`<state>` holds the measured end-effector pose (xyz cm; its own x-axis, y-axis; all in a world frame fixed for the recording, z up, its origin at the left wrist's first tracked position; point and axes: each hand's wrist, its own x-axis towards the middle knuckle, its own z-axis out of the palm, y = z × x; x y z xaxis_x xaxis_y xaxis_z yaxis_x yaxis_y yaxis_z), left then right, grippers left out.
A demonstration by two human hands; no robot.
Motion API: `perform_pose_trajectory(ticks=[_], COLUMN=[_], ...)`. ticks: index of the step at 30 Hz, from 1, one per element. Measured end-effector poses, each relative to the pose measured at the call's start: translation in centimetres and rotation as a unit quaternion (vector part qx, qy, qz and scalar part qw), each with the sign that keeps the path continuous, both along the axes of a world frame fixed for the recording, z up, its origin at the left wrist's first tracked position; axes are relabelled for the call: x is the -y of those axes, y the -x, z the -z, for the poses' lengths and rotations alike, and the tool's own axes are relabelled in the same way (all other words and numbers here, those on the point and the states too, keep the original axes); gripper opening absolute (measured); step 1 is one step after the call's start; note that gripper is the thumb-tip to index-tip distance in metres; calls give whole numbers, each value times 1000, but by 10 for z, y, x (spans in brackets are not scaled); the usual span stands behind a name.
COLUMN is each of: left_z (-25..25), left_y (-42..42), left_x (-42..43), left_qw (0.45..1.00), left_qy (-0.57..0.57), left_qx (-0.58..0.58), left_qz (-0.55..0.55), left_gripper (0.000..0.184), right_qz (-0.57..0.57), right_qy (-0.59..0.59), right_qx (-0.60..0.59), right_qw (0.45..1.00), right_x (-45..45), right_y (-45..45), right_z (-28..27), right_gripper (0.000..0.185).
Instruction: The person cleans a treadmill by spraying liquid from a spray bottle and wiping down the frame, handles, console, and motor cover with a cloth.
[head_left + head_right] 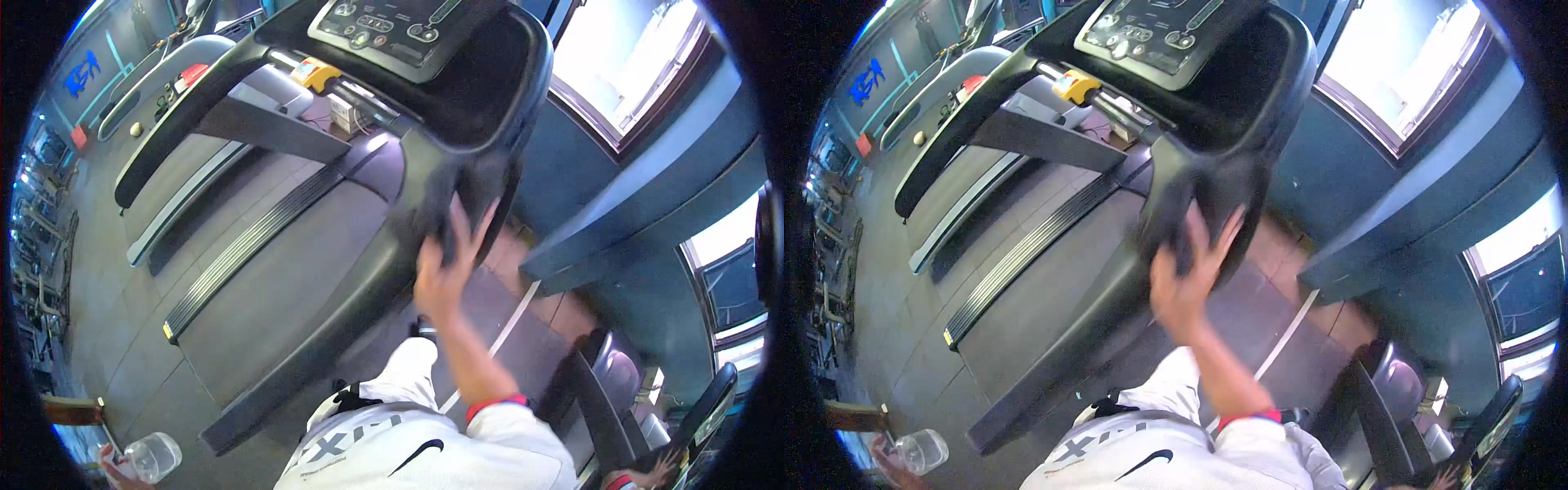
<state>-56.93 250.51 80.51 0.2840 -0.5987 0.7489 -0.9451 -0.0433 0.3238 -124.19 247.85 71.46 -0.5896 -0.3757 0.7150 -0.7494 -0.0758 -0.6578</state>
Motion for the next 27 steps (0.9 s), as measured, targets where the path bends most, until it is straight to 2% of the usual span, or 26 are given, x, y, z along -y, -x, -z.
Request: perform_pose_trajectory(ticks=[1, 2, 4, 5, 6, 8, 9, 11, 13, 14, 15, 16, 17, 18, 19, 20, 21, 22, 24, 25, 27], left_z=[-9, -16, -26, -29, -28, -26, -32, -32, -64, -81, -81, -86, -89, -93, -91, -90, -85, -94, -112, -115, -123], left_y=[14, 36, 80, 103, 135, 171, 178, 175, 218, 242, 256, 268, 278, 291, 305, 318, 336, 363, 417, 425, 436], left_x=[-4, -8, -17, -18, -19, -8, 1, 19, 6, 0, 1, 1, 1, -1, -4, -7, -6, -3, 2, 3, 8], left_qw=[998, 991, 967, 960, 956, 988, 997, 982, 985, 976, 977, 980, 969, 936, 922, 905, 928, 924, 909, 905, 892], left_qy=[5, 10, 15, 14, 13, 24, 32, 54, 9, -3, 29, 49, 79, 95, 101, 109, 106, 98, 83, 98, 109], left_qx=[63, 128, 237, 262, 276, 130, 65, -75, 87, 167, 122, 18, -86, -249, -294, -339, -267, -301, -369, -381, -404], left_qz=[-22, -48, -88, -99, -104, -83, 1, 162, 148, 142, 170, 193, 216, 228, 232, 235, 236, 215, 175, 164, 170], left_gripper=[74, 77, 84, 88, 91, 94, 84, 64, 68, 74, 73, 72, 71, 70, 68, 66, 64, 56, 53, 52, 50], right_qz=[-51, -31, -95, -108, -122, -70, -47, -15, 10, -91, -168, -248, -203, -156, -155, -182, -100, -26, -117, -178, -222], right_qy=[47, 25, 68, 20, -29, 5, 13, 16, -68, -173, -284, -164, -197, -232, -73, -116, -6, 23, 31, -23, 41], right_qx=[60, 19, 19, -2, -22, -64, -73, -99, -106, -29, 49, 53, 52, 49, -85, -56, -125, -159, -103, -73, -42], right_qw=[996, 999, 993, 994, 992, 995, 996, 995, 992, 980, 943, 953, 958, 959, 982, 975, 987, 987, 987, 981, 973], right_x=[-7, -14, -1, -6, -5, 38, 56, 107, 158, 177, 195, 209, 213, 203, 192, 181, 164, 135, 91, 71, 41], right_y=[-22, -30, 8, 44, 88, 199, 245, 345, 431, 464, 493, 501, 508, 496, 488, 483, 457, 419, 361, 333, 256], right_z=[33, 42, 48, 36, 20, -17, -52, -114, -177, -206, -239, -240, -239, -241, -216, -199, -170, -151, -107, -70, 12], right_gripper=[59, 63, 69, 70, 70, 71, 65, 53, 53, 58, 63, 50, 48, 47, 46, 51, 51, 49, 51, 58, 60])
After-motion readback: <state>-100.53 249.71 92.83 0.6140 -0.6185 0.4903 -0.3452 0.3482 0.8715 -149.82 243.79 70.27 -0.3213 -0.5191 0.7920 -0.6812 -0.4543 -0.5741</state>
